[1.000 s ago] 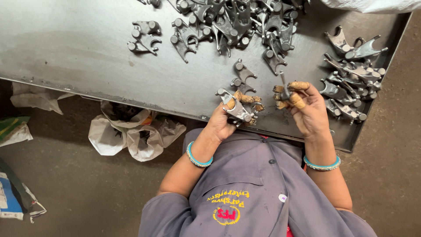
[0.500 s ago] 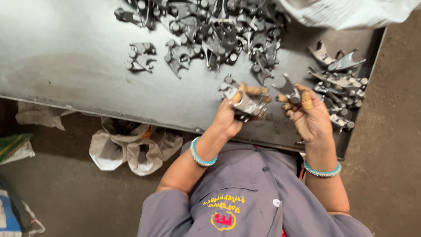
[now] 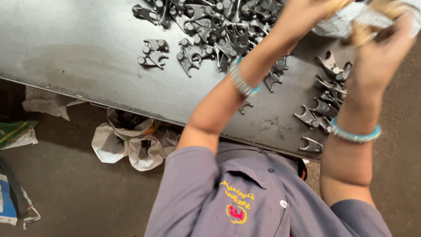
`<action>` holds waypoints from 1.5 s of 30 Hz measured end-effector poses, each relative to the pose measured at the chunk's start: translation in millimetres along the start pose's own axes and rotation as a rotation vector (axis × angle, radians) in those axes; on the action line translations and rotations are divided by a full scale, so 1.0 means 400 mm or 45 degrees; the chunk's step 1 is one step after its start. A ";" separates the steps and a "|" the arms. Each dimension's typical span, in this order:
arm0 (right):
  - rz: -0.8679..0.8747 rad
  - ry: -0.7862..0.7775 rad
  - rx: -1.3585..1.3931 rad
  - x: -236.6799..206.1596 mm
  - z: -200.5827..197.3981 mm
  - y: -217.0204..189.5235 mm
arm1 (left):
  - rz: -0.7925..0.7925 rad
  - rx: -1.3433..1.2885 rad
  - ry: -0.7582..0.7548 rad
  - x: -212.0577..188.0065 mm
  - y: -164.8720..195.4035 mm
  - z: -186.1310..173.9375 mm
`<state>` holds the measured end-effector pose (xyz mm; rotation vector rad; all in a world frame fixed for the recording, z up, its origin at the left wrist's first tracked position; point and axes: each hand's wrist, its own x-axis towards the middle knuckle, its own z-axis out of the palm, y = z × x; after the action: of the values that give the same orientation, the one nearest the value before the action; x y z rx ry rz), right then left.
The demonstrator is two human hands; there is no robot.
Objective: The person picks up cast metal fork-shaped parts one at a time from a metal table, turns each part over in both hands to check it, and places accepted parts aside while occasionally tossing parts into a bag below the table. The person continues this pick-inspect-sort cycle across the table of parts.
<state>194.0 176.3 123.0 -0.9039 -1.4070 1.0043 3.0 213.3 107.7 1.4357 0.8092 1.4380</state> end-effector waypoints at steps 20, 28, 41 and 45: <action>-0.109 -0.592 -1.425 -0.387 0.150 0.061 | -1.148 1.500 0.223 -0.508 0.055 -0.585; 0.005 -0.440 -1.191 -0.456 0.092 0.029 | -0.777 1.353 0.254 -0.520 0.057 -0.474; 0.763 -0.054 0.412 -0.485 0.008 0.110 | -0.744 1.085 0.469 -0.637 0.085 -0.243; 1.095 0.002 1.087 -0.483 -0.045 0.143 | -0.763 1.040 0.402 -0.650 0.081 -0.178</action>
<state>225.6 16.5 3.4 -0.8235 -0.4079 2.0243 -98.3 -26.7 31.4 1.3362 1.9955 0.8880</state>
